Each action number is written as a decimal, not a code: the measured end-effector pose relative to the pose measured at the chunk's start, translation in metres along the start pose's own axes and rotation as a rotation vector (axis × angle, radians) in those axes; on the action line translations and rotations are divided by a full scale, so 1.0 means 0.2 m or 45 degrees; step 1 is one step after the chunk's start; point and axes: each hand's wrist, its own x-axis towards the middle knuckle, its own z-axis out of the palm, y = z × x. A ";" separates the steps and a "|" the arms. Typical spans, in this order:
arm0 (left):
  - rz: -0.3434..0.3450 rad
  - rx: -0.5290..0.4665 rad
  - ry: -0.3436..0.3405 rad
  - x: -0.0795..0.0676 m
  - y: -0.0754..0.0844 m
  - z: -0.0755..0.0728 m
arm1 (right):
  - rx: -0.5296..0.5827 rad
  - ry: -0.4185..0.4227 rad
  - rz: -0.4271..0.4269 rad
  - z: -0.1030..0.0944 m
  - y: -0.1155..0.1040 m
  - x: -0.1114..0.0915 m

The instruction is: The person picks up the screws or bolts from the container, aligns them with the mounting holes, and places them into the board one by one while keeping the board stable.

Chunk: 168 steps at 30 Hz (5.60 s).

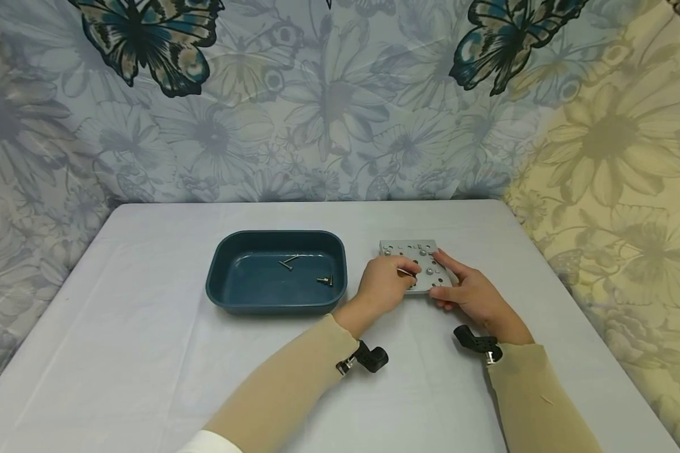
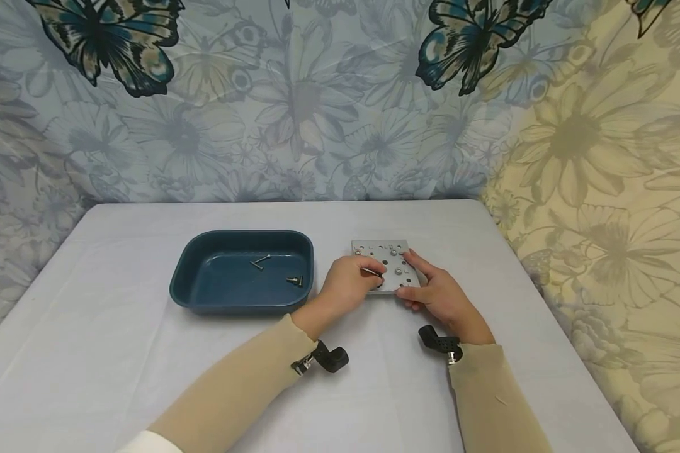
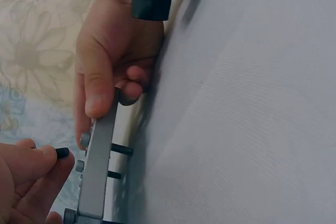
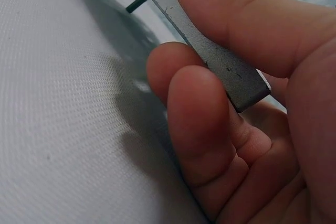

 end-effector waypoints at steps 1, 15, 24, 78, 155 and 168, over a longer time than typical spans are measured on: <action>0.020 0.035 0.006 0.00 0.00 0.00 | 0.002 0.001 0.002 0.00 0.00 0.00; 0.083 0.189 0.016 0.02 -0.05 0.01 | 0.043 0.000 -0.054 0.00 0.00 0.01; 0.167 0.254 -0.046 0.03 -0.06 0.00 | 0.035 -0.002 -0.052 0.00 0.00 0.00; -0.256 0.227 -0.131 -0.14 -0.53 -0.98 | -0.028 0.015 -0.050 0.02 0.01 0.01; 0.087 0.792 -0.249 -0.14 -0.56 -0.93 | -0.049 0.025 -0.023 0.01 0.01 0.00; 0.066 0.808 -0.267 -0.14 -0.54 -0.94 | -0.054 0.021 -0.050 0.01 0.02 0.01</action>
